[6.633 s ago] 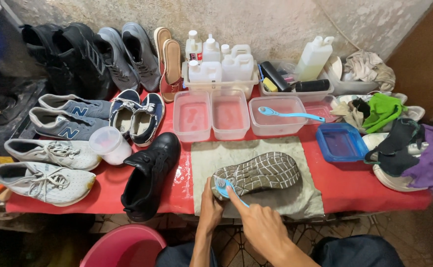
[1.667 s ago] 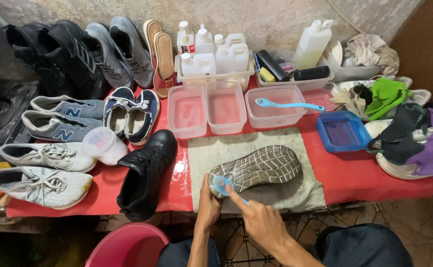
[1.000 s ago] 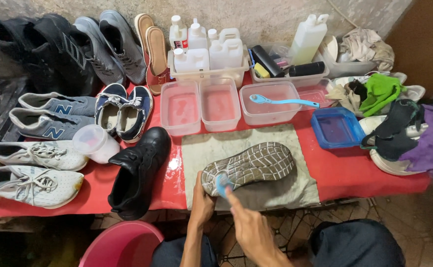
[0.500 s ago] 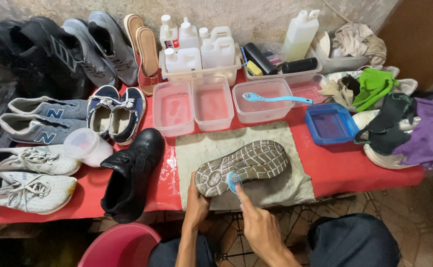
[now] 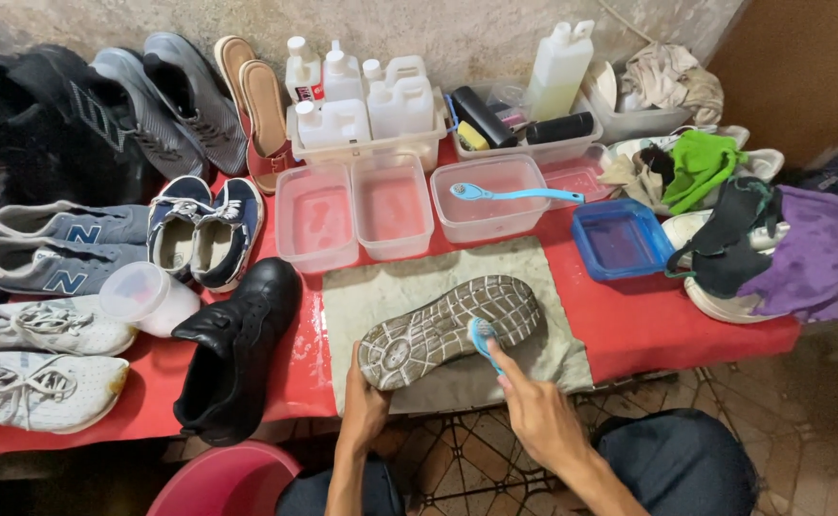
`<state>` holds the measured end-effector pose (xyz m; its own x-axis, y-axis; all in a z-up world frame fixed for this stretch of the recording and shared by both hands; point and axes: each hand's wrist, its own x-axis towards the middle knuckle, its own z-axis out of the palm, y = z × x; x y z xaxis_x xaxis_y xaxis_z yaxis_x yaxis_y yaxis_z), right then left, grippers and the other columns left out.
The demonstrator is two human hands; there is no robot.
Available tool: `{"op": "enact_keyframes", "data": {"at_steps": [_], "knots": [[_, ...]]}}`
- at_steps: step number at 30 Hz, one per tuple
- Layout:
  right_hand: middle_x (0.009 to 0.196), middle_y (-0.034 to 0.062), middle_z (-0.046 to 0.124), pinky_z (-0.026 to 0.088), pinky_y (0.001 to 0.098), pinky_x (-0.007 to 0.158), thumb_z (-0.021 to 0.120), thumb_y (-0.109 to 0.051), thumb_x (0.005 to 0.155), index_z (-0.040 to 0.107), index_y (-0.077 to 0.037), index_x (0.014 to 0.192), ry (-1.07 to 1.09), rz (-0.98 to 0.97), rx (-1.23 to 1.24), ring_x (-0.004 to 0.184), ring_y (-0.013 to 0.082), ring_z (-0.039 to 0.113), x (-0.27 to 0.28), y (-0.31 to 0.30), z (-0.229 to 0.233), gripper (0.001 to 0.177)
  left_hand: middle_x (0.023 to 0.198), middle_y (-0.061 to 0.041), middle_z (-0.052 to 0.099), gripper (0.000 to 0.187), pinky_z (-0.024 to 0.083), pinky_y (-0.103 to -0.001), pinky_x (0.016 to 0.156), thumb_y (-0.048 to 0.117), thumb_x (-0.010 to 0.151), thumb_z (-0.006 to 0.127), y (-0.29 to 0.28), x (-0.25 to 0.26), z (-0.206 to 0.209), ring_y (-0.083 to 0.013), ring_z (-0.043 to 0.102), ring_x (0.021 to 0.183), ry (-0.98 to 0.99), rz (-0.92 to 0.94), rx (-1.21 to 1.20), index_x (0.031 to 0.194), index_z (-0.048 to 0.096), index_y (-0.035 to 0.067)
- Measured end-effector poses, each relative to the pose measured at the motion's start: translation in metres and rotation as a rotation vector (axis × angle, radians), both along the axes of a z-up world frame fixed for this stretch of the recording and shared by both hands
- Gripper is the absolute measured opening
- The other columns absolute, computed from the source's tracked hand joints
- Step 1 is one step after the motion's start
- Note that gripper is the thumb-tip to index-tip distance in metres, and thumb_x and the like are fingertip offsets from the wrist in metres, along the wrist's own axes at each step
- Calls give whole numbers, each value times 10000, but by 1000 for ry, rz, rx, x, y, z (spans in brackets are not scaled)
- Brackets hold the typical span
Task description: The person scrubs the sole of a shoe with a toothbrush, repeatedly dipping the brush into a container of water and continuing to clean the shoe's tread pattern.
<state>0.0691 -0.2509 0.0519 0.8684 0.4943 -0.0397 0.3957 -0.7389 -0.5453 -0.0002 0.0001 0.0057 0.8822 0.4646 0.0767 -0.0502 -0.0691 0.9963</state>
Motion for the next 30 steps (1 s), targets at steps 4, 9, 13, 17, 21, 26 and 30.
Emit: {"op": "enact_keyframes", "data": {"at_steps": [4,9,13,17,21,26,30], "knots": [[533,-38,463,296,249,276,364,-287,1071,322,-271,1624,102,-244,212,351,86,336,38,-29,-45,555,1300,-140,694,502,495,-353,1058,75,831,617,-2,-1,-1,-231,640,1221,-11,3,15,1327,541,47],[459,-78,464,341,244,262,388,-283,1059,322,-318,1598,47,-30,43,321,86,382,48,-37,-41,544,1307,-141,701,540,495,-360,1061,81,827,656,2,1,-8,-239,647,1225,6,3,29,1352,535,53],[530,-28,411,300,315,351,365,-316,1057,325,-309,1614,153,-168,162,394,143,387,62,-31,-21,558,1328,-141,692,616,489,-366,1077,137,818,713,3,2,-12,-243,640,1244,45,18,15,1394,510,58],[503,-40,361,272,303,356,411,-299,1053,352,-354,1603,228,-99,150,378,122,325,68,-29,-20,556,1322,-145,695,582,479,-360,1082,89,821,640,4,3,-16,-242,638,1238,43,37,26,1389,521,51],[514,-8,413,299,348,396,430,-259,1041,348,-301,1608,104,-130,188,403,157,387,63,-18,-12,574,1348,-135,688,620,475,-362,1089,127,817,695,-1,0,-4,-237,629,1260,88,47,-36,1408,517,66],[765,30,621,414,322,410,415,-291,1049,354,-308,1597,239,-148,147,395,130,444,78,-37,-19,552,1378,-144,672,655,458,-368,1113,130,800,674,2,0,-16,-252,615,1293,85,44,2,1427,495,58],[1637,40,417,523,441,1040,436,-271,1020,357,-286,1582,374,-1,372,1317,334,620,59,-38,-4,567,1361,-155,685,672,472,-380,1099,49,786,665,2,-1,-16,-260,624,1274,124,46,-15,1433,486,60]]}}
